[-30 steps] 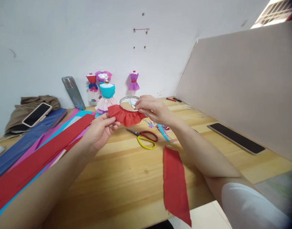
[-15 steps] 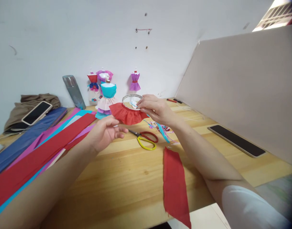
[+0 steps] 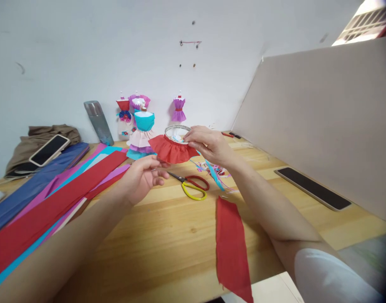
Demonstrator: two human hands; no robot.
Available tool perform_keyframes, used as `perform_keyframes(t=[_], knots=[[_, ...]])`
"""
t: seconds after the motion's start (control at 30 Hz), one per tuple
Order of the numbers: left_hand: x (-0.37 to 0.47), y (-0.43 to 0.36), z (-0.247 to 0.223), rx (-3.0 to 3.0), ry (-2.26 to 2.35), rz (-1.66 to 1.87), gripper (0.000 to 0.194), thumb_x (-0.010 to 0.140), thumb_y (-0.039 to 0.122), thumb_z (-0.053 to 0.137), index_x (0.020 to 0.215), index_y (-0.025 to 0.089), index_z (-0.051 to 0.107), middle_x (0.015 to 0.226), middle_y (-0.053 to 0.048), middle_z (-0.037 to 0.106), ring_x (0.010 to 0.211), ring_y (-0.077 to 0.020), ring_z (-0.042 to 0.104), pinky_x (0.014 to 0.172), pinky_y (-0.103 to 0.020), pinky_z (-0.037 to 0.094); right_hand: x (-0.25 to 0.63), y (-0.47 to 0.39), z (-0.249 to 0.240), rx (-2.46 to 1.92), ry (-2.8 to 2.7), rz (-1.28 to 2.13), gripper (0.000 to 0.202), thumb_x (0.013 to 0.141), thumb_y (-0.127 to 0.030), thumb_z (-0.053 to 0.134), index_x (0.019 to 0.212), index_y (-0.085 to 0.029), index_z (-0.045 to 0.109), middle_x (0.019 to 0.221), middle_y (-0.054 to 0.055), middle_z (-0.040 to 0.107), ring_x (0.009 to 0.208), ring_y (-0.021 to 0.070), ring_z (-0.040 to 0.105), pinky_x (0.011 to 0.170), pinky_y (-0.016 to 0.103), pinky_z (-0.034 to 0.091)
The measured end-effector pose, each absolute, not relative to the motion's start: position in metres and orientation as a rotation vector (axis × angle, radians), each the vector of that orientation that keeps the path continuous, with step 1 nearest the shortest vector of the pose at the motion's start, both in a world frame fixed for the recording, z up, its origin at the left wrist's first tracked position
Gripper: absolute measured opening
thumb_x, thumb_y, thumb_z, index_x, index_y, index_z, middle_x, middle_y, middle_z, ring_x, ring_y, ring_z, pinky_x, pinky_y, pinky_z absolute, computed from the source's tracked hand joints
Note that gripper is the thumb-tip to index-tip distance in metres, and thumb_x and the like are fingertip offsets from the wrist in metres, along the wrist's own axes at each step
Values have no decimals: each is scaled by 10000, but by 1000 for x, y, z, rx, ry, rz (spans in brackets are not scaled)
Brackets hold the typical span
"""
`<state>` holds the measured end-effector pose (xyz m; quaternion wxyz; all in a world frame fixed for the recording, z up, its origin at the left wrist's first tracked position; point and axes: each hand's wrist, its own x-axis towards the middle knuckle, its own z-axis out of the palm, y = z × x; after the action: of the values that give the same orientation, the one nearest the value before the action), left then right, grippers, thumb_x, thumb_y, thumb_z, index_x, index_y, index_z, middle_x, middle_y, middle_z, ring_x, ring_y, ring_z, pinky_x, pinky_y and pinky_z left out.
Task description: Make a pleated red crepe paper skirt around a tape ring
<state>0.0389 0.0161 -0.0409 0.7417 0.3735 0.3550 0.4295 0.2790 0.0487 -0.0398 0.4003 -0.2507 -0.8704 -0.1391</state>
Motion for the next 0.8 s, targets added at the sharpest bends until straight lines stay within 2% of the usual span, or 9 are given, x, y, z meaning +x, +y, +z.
perform_keyframes(t=[0.13, 0.23, 0.3, 0.37, 0.43, 0.53, 0.63, 0.7, 0.8], knots=[[37, 21, -42, 765, 729, 1010, 74, 841, 151, 528, 819, 142, 599, 692, -32, 656, 565, -187, 681, 427, -250, 509, 277, 45, -38, -611, -2235, -304, 235, 1031, -310, 430, 932, -215, 620, 870, 69, 696, 893, 209, 646, 839, 394, 519], [35, 30, -47, 806, 650, 1118, 72, 880, 185, 586, 897, 136, 636, 846, -51, 702, 645, -131, 668, 522, -224, 548, 275, 42, -36, -534, -2286, -270, 214, 1027, -296, 440, 956, -211, 622, 889, 71, 695, 906, 206, 652, 890, 412, 509], [32, 36, -51, 862, 644, 1156, 71, 855, 168, 659, 809, 137, 614, 725, -10, 651, 540, -77, 586, 434, -153, 444, 273, 40, -35, -514, -2310, -273, 199, 1023, -288, 452, 959, -211, 624, 908, 74, 698, 922, 205, 656, 916, 418, 502], [29, 38, -53, 909, 662, 1138, 233, 816, 151, 722, 683, 149, 531, 555, 50, 506, 418, -40, 460, 352, -124, 283, 272, 39, -34, -516, -2318, -290, 189, 1021, -278, 459, 955, -214, 624, 918, 74, 701, 937, 204, 658, 921, 418, 501], [28, 37, -52, 901, 676, 1094, 310, 818, 160, 731, 644, 158, 474, 502, 75, 418, 367, -28, 388, 341, -125, 216, 272, 40, -35, -497, -2305, -295, 175, 1019, -258, 463, 962, -212, 622, 918, 73, 701, 935, 200, 663, 920, 418, 506], [30, 33, -47, 848, 677, 990, 195, 901, 222, 630, 739, 147, 551, 566, 37, 524, 351, -34, 377, 335, -146, 230, 273, 44, -38, -430, -2251, -255, 137, 1008, -228, 488, 987, -199, 620, 908, 74, 700, 923, 192, 670, 900, 406, 518], [30, 35, -44, 879, 734, 957, 232, 939, 290, 548, 765, 143, 589, 589, 4, 572, 346, -57, 398, 324, -172, 237, 275, 47, -41, -398, -2205, -168, 138, 1008, -240, 497, 992, -200, 629, 900, 72, 700, 928, 185, 672, 872, 387, 530], [26, 39, -43, 993, 826, 1075, 239, 909, 287, 581, 716, 145, 591, 578, -1, 565, 377, -72, 442, 336, -181, 261, 276, 47, -42, -393, -2194, -96, 165, 1013, -267, 492, 991, -200, 640, 915, 78, 703, 940, 183, 671, 860, 379, 537], [15, 42, -35, 1184, 907, 1296, 126, 824, 185, 663, 707, 142, 645, 663, -9, 622, 493, -70, 495, 402, -163, 329, 275, 43, -40, -404, -2227, 10, 195, 1017, -292, 490, 987, -194, 657, 954, 89, 711, 970, 179, 675, 870, 370, 543]])
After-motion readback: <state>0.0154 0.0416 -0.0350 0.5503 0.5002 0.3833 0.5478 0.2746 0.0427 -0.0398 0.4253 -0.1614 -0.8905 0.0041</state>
